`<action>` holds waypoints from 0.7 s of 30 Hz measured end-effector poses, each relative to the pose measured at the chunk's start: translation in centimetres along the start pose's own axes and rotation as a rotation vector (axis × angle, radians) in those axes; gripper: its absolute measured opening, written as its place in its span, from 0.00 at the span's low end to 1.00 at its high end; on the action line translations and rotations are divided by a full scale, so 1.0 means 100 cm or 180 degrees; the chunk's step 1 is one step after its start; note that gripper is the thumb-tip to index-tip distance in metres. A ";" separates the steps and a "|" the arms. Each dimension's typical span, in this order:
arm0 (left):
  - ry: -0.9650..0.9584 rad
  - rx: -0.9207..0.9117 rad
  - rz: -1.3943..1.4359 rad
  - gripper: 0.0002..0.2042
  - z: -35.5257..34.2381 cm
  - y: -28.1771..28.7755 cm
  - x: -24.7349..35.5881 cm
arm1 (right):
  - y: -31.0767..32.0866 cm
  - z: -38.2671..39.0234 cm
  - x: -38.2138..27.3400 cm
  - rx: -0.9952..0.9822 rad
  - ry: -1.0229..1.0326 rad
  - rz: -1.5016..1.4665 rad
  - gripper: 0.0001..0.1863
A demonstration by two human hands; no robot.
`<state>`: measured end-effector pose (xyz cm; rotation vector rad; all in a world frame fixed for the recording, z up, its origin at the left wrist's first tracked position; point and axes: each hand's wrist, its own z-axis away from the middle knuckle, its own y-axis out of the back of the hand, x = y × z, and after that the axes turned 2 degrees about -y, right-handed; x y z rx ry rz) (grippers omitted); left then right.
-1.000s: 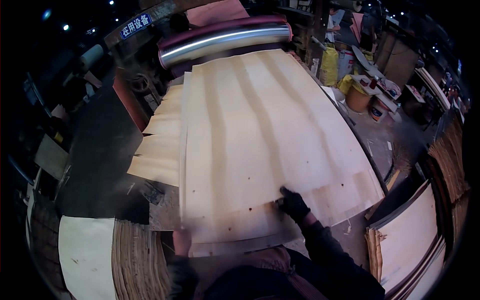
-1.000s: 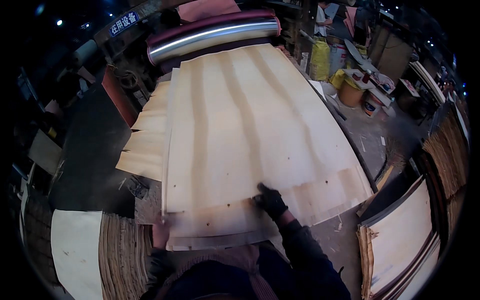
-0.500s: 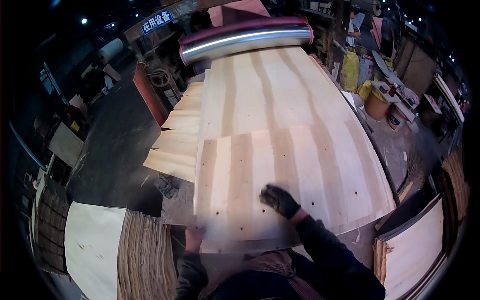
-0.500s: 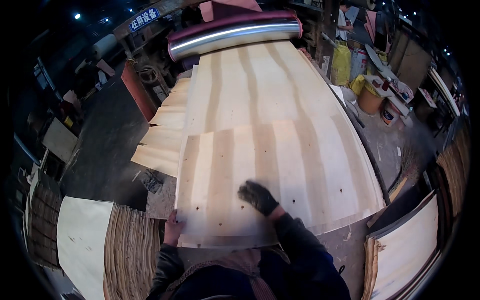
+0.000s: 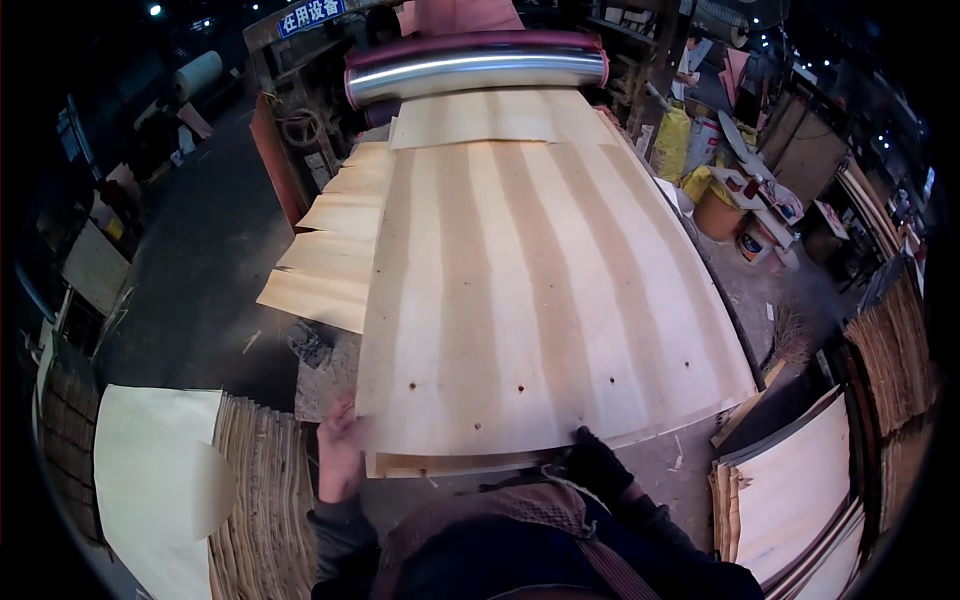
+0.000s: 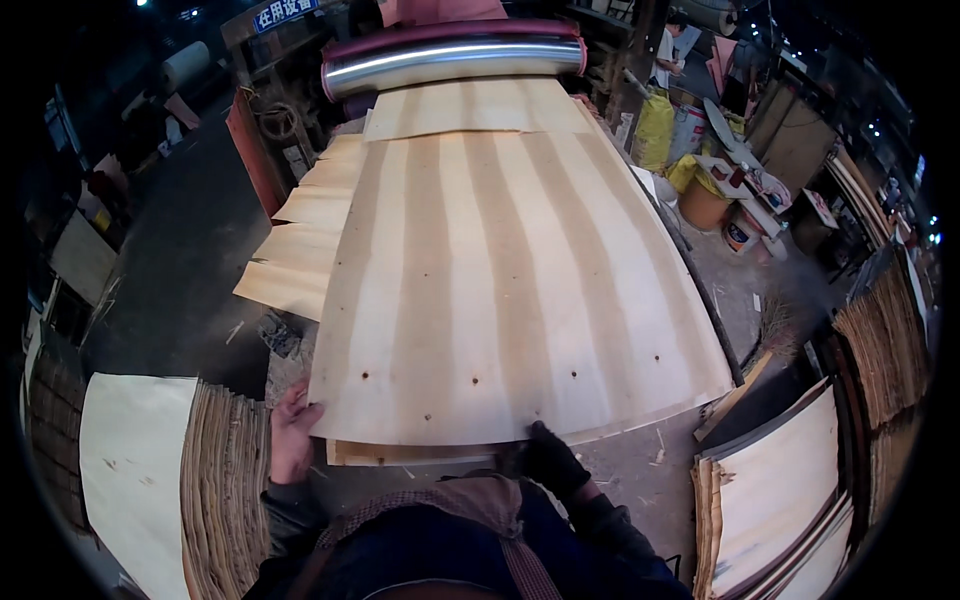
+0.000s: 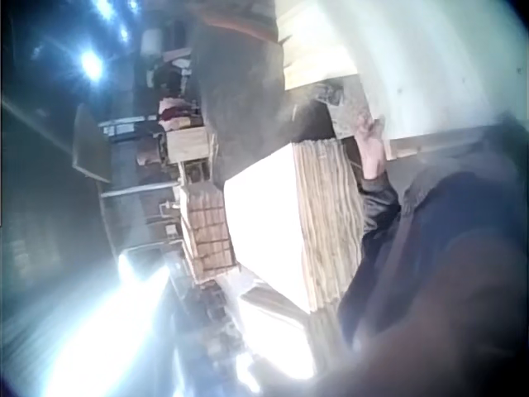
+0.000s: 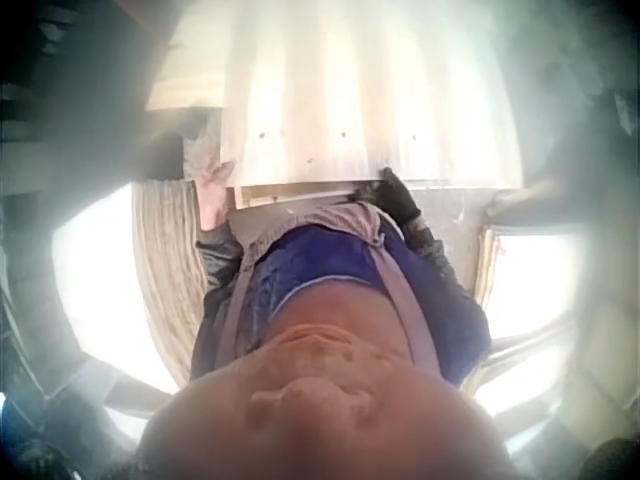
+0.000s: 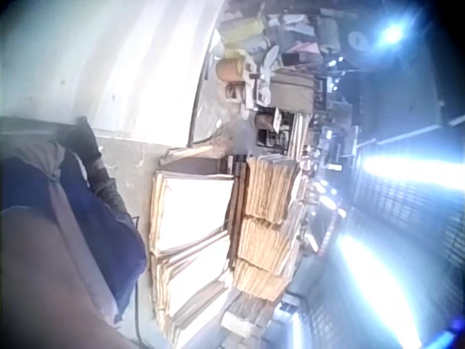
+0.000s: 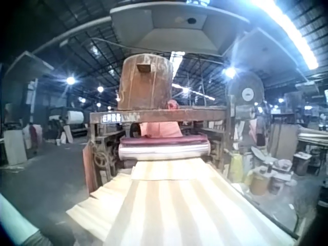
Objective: The person feeds veneer sheets through a roller gluing machine using a wooden pole, aligns and stacks the processed veneer sheets, and carries stacks of veneer sheets onto piles on the floor.
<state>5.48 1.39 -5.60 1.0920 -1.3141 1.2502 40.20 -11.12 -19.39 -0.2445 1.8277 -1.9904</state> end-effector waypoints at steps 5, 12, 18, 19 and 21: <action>0.0141 0.0198 0.0167 0.22 0.004 0.010 -0.009 | -0.023 -0.001 -0.014 0.1262 0.0498 0.0808 0.19; -0.0304 0.0305 -0.2163 0.24 -0.029 0.025 -0.101 | -0.008 -0.058 -0.066 0.1597 0.1510 0.5940 0.15; -0.0850 0.0291 -0.3867 0.25 -0.024 0.017 -0.150 | -0.003 -0.124 -0.111 0.1451 0.0800 0.1797 0.17; -0.0833 0.0248 -0.3704 0.24 -0.025 0.020 -0.147 | -0.005 -0.129 -0.114 0.1562 0.0800 0.1885 0.18; -0.0668 0.0236 -0.2617 0.22 -0.024 0.025 -0.142 | -0.008 -0.130 -0.114 0.1443 0.0773 0.1774 0.17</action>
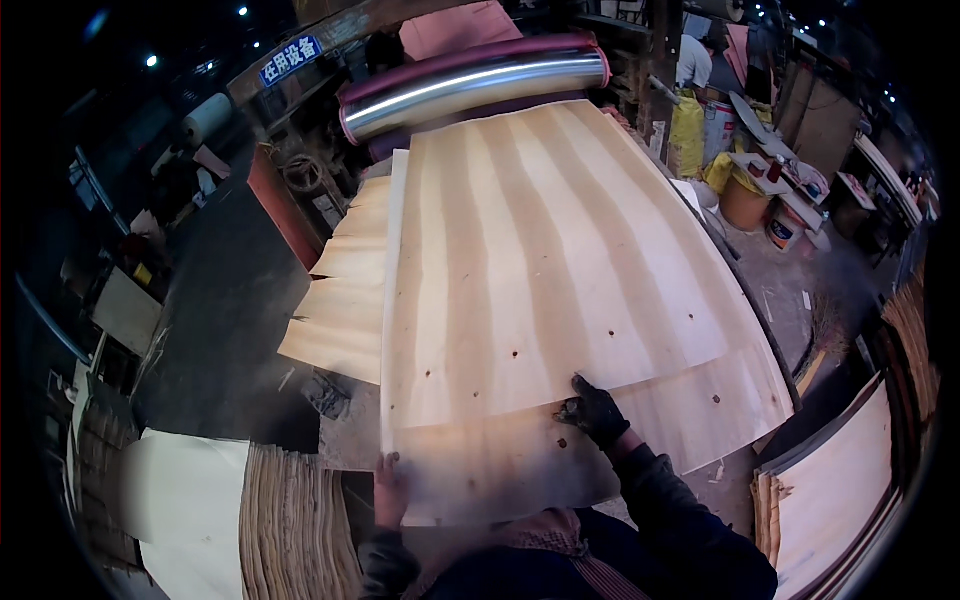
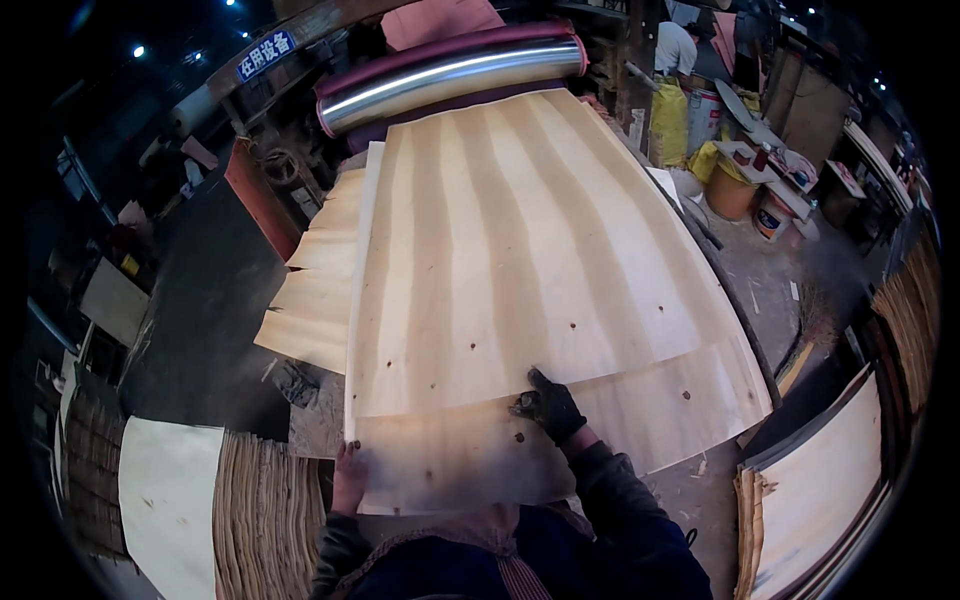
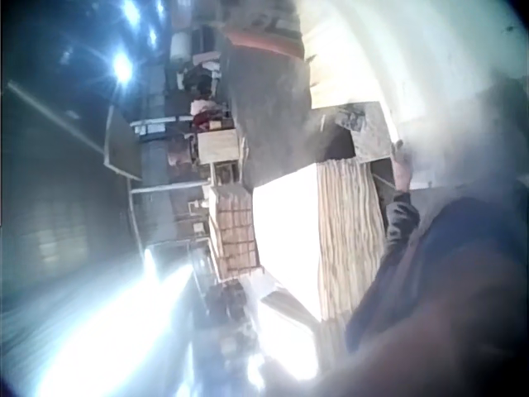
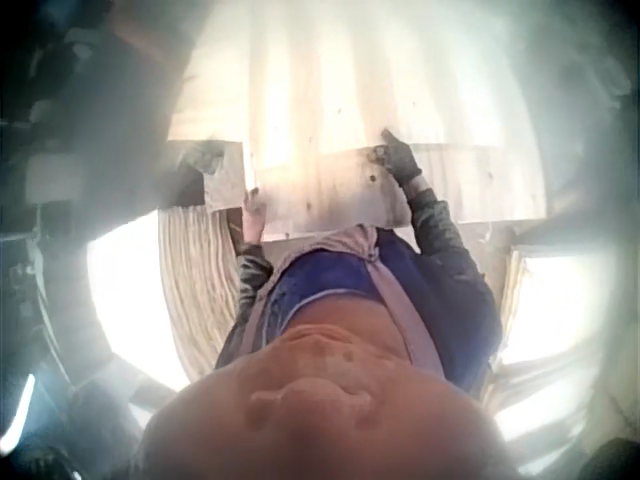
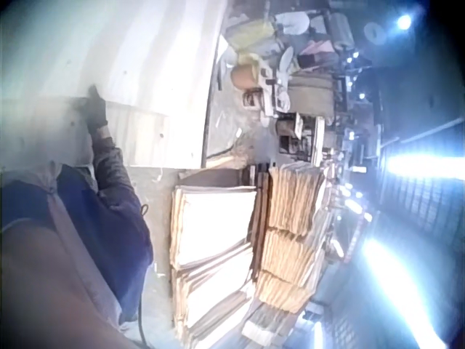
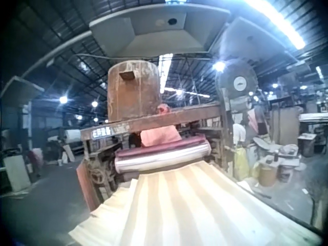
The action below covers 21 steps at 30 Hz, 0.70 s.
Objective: The person feeds veneer sheets through a roller gluing machine using a wooden pole, aligns and stacks the processed veneer sheets, and carries stacks of veneer sheets onto piles on the floor.
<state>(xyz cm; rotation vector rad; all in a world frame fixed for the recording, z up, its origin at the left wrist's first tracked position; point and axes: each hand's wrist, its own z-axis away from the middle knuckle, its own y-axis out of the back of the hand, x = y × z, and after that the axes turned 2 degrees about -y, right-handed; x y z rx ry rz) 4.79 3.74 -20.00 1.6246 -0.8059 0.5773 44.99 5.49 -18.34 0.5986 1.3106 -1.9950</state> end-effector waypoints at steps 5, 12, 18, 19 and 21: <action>0.1520 0.0174 0.1271 0.19 -0.010 0.020 -0.008 | 0.001 0.032 0.008 0.0129 0.0399 0.1613 0.15; 0.1816 0.0049 0.1697 0.20 -0.015 0.030 -0.020 | 0.015 0.118 0.067 -0.0031 -0.0590 -0.0457 0.15; 0.1711 -0.0559 0.2141 0.18 -0.016 0.032 -0.017 | 0.045 0.151 0.081 0.0170 -0.0735 0.0910 0.14; 0.1827 -0.0543 0.2093 0.18 -0.015 0.031 -0.017 | 0.049 0.155 0.080 0.0196 -0.0697 0.1228 0.14; 0.1806 -0.0403 0.1796 0.17 -0.014 0.029 -0.015 | 0.055 0.155 0.069 -0.0335 0.0162 0.3397 0.15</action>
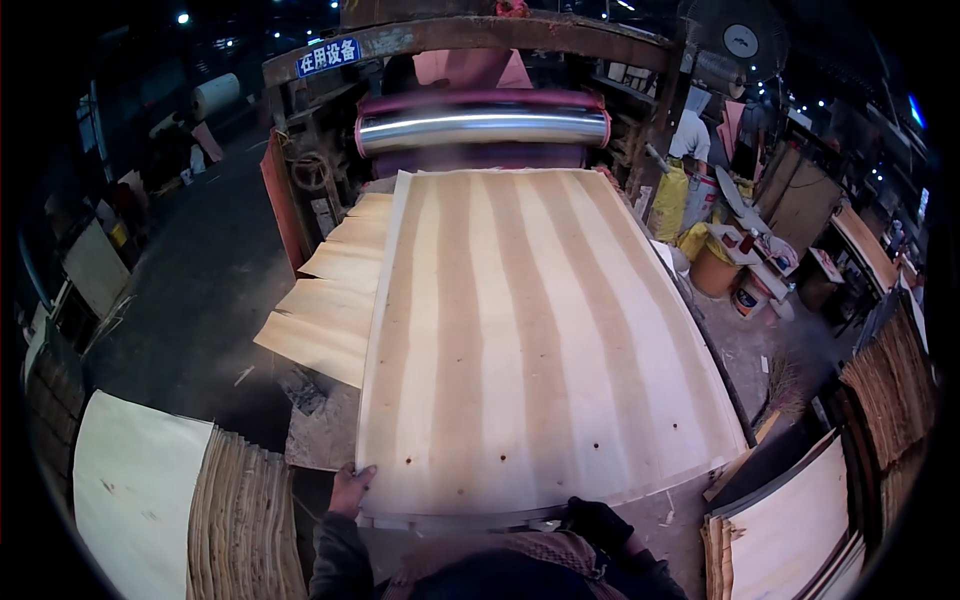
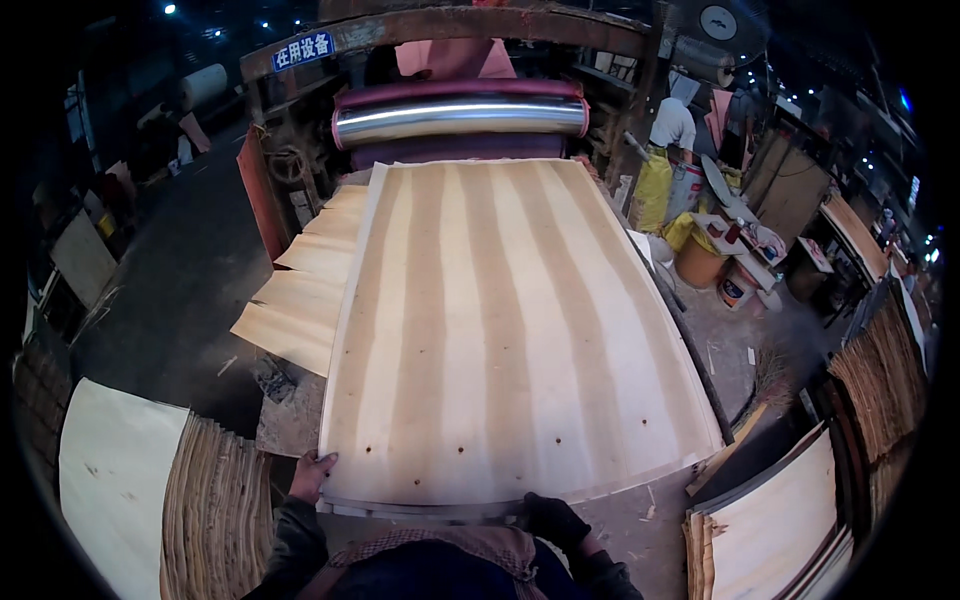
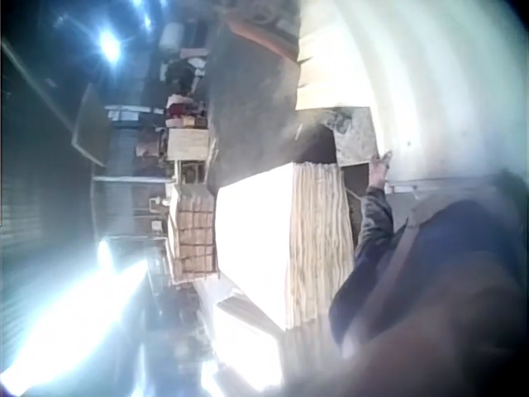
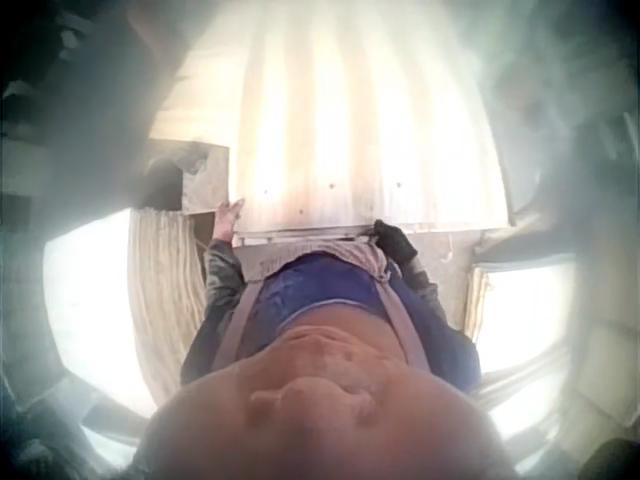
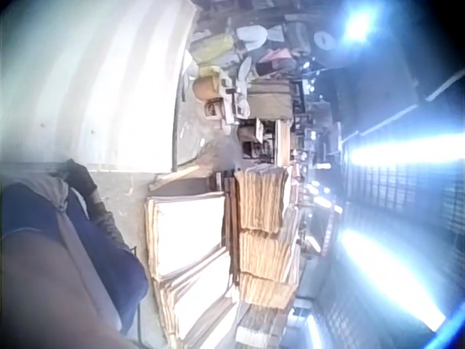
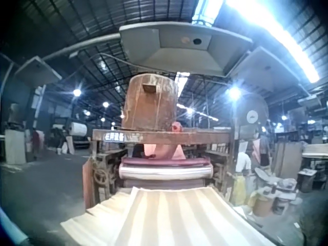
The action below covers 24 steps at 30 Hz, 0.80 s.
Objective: The person feeds veneer sheets through a roller gluing machine using a wooden pole, aligns and stacks the processed veneer sheets, and carries stacks of veneer sheets onto piles on the floor.
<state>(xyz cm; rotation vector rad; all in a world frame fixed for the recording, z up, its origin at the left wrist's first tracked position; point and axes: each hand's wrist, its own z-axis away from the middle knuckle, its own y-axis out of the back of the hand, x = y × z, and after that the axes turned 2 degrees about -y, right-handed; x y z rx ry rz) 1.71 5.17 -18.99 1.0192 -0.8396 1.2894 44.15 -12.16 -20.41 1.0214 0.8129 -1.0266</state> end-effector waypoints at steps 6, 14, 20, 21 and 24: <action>-0.0248 0.0162 -0.0256 0.14 0.014 -0.009 0.001 | 0.030 -0.015 -0.007 0.0170 -0.0852 -0.3404 0.18; -0.0083 0.0209 -0.0170 0.13 0.023 -0.027 -0.004 | 0.043 -0.034 -0.011 0.0198 -0.1184 -0.3435 0.16; -0.0043 0.0368 -0.0386 0.15 0.023 -0.027 -0.001 | 0.068 -0.045 -0.040 -0.0351 -0.1038 -0.3601 0.18; -0.0073 0.0372 -0.0356 0.15 0.024 -0.027 0.000 | 0.073 -0.049 -0.046 -0.0566 -0.0833 -0.3622 0.18; -0.0066 0.0429 -0.0360 0.16 0.029 -0.027 0.002 | 0.084 -0.064 -0.060 -0.0824 -0.0429 -0.3431 0.18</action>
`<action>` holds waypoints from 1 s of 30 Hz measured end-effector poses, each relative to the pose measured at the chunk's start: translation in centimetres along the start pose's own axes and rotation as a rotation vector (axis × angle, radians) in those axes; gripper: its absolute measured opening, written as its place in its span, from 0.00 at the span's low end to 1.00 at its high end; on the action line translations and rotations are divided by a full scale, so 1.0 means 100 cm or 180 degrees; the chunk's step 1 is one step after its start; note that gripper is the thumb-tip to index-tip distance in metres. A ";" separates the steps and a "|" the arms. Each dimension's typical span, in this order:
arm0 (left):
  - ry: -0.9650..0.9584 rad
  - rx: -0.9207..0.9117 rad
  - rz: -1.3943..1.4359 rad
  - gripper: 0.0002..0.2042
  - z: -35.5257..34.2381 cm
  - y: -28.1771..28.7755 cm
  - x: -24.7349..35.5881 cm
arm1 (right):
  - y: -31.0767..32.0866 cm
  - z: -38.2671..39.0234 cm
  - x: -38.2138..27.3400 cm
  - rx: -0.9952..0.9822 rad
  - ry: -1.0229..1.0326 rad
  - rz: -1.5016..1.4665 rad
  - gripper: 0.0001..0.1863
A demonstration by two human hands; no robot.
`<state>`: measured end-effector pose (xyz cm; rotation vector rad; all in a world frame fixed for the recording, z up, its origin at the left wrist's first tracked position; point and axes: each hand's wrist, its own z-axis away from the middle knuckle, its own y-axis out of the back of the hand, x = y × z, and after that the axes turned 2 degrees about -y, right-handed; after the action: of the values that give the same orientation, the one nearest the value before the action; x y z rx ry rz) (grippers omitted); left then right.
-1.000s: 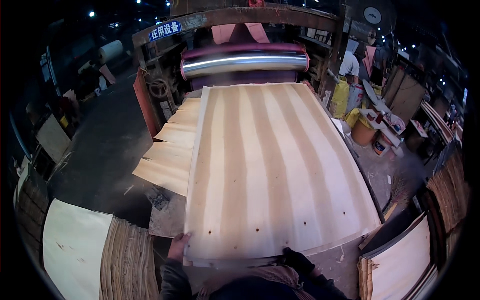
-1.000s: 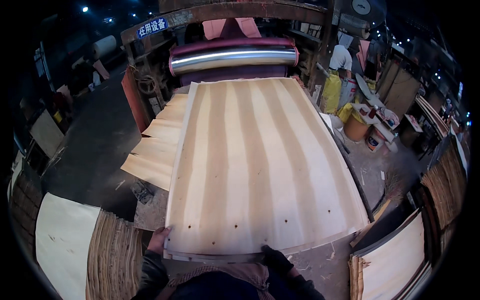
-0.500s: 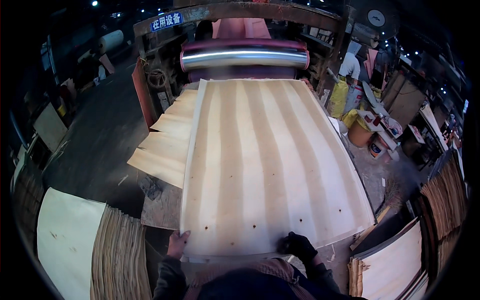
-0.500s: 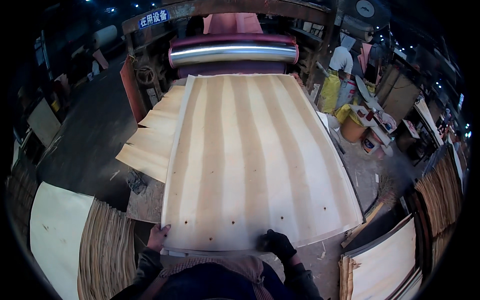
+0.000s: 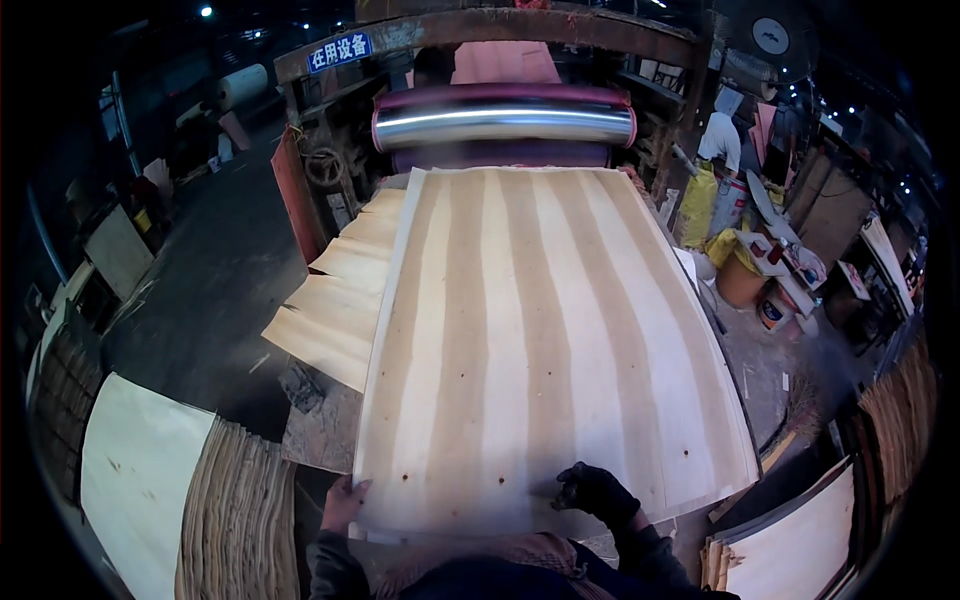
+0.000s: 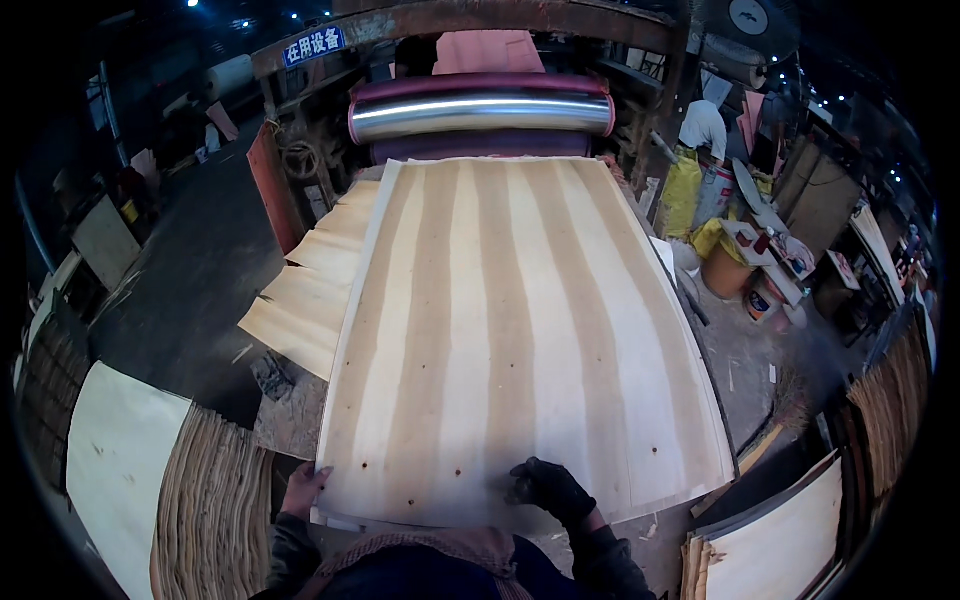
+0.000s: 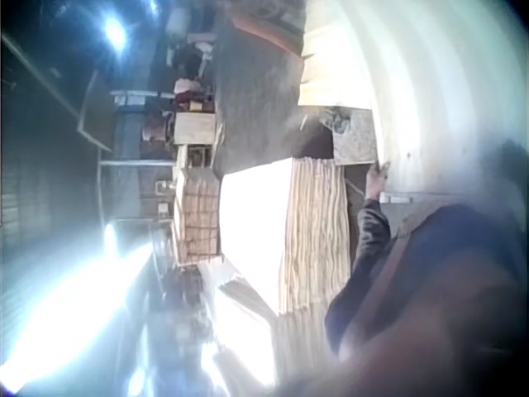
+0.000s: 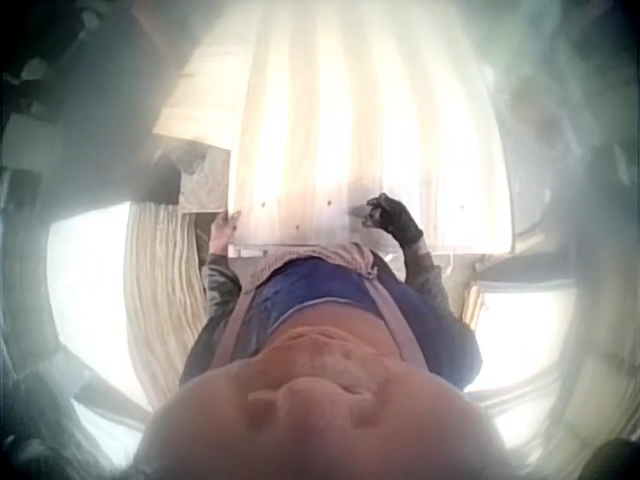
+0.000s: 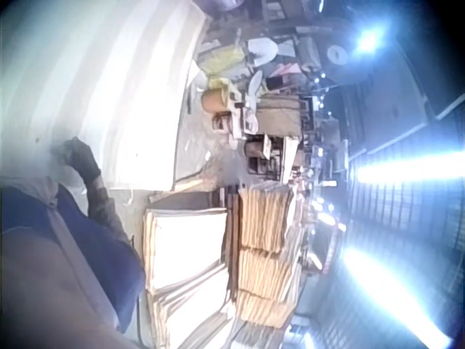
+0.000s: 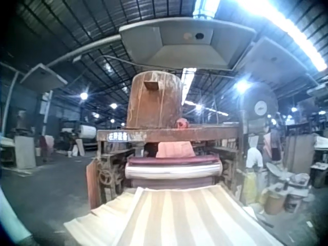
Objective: The person feeds veneer sheets through a roller gluing machine using a wooden pole, aligns and stacks the processed veneer sheets, and carries stacks of veneer sheets onto piles on the floor.
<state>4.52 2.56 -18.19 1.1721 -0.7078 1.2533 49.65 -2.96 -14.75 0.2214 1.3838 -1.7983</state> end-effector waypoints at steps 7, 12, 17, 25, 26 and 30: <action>0.0102 -0.0054 0.0079 0.15 0.003 -0.007 -0.002 | 0.015 -0.014 -0.007 0.0083 -0.0159 0.0360 0.18; -0.0063 0.0210 -0.0236 0.16 0.003 -0.015 0.001 | 0.043 -0.009 0.001 0.0346 -0.0305 0.0063 0.17; -0.0079 0.0318 -0.0383 0.16 0.012 -0.019 0.005 | 0.058 -0.009 -0.005 0.0284 -0.0118 0.0522 0.17; -0.0042 0.0319 0.0048 0.15 0.022 -0.026 0.007 | 0.035 -0.029 -0.022 -0.0032 -0.0547 0.0043 0.15; 0.0006 0.0303 0.0365 0.17 0.023 -0.026 0.007 | 0.028 -0.028 -0.019 0.0233 -0.0534 0.0016 0.14; 0.0008 0.0520 -0.0420 0.27 0.030 -0.015 0.005 | 0.003 -0.030 -0.008 0.0166 0.1328 0.5581 0.12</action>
<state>6.64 0.11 -17.25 1.3287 -0.5246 1.2184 49.41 0.01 -15.62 1.3676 0.7439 -0.2729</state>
